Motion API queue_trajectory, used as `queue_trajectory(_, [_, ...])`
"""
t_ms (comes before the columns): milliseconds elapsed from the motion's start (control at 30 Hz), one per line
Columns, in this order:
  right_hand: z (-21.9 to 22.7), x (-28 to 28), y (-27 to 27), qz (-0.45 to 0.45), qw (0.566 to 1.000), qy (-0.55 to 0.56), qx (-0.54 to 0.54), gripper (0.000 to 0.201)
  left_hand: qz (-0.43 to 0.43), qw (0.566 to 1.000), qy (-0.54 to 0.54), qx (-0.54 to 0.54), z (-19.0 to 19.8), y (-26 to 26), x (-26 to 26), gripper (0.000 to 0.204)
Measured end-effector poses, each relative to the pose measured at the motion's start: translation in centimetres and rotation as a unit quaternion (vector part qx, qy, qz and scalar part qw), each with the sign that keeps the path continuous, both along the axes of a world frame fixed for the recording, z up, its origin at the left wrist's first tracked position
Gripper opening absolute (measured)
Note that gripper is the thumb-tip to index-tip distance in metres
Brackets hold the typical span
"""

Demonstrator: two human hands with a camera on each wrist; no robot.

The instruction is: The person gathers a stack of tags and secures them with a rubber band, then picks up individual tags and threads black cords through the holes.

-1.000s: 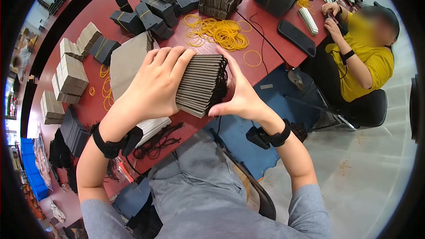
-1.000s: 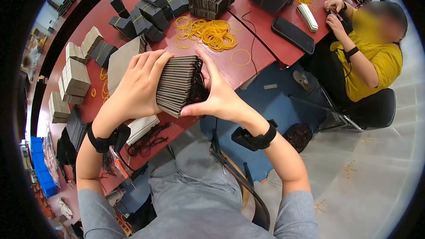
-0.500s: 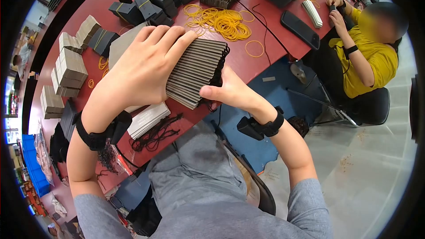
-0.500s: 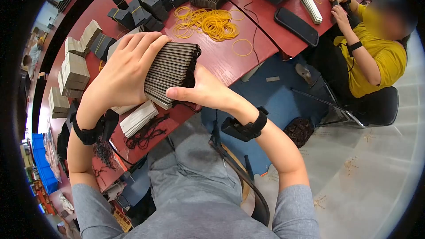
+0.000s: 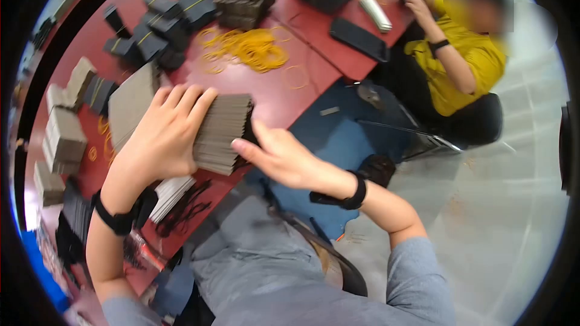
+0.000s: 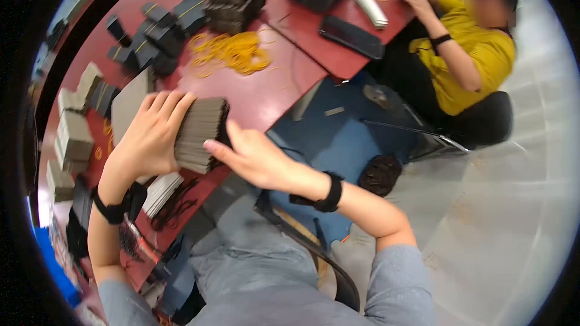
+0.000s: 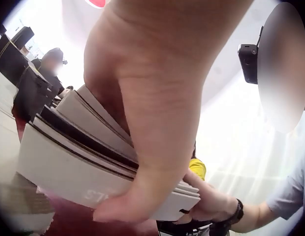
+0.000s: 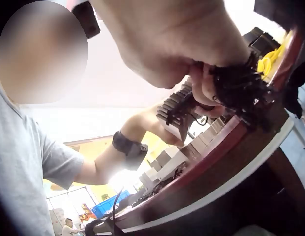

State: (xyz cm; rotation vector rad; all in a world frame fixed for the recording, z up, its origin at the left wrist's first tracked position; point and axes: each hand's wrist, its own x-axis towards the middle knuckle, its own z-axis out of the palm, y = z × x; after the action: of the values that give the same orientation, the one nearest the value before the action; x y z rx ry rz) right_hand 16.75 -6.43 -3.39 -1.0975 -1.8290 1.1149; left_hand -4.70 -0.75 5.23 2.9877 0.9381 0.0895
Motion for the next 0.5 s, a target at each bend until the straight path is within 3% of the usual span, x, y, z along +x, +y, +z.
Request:
queue_trajectory(200, [1.3, 1.6, -2.1, -0.026, 0.994, -0.079, -0.072, 0.045, -0.011, 1.0, 0.005, -0.01, -0.8, -0.5, 1.7, 0.087])
queue_trajectory(300, [0.8, 2.5, -2.4, -0.016, 0.997, -0.051, -0.06, 0.055, -0.019, 1.0, 0.002, -0.002, -0.6, -0.8, 2.4, 0.086])
queue_trajectory(400, [1.2, 3.5, -2.7, 0.031, 0.988, -0.146, -0.027, 0.078, -0.029, 1.0, 0.01, 0.002, -0.3, -0.8, 3.1, 0.085])
queue_trajectory(500, [1.3, 4.2, -2.9, 0.049, 0.976, -0.21, -0.006, 0.069, -0.039, 0.999, 0.019, -0.001, -0.7, -0.8, 3.5, 0.084])
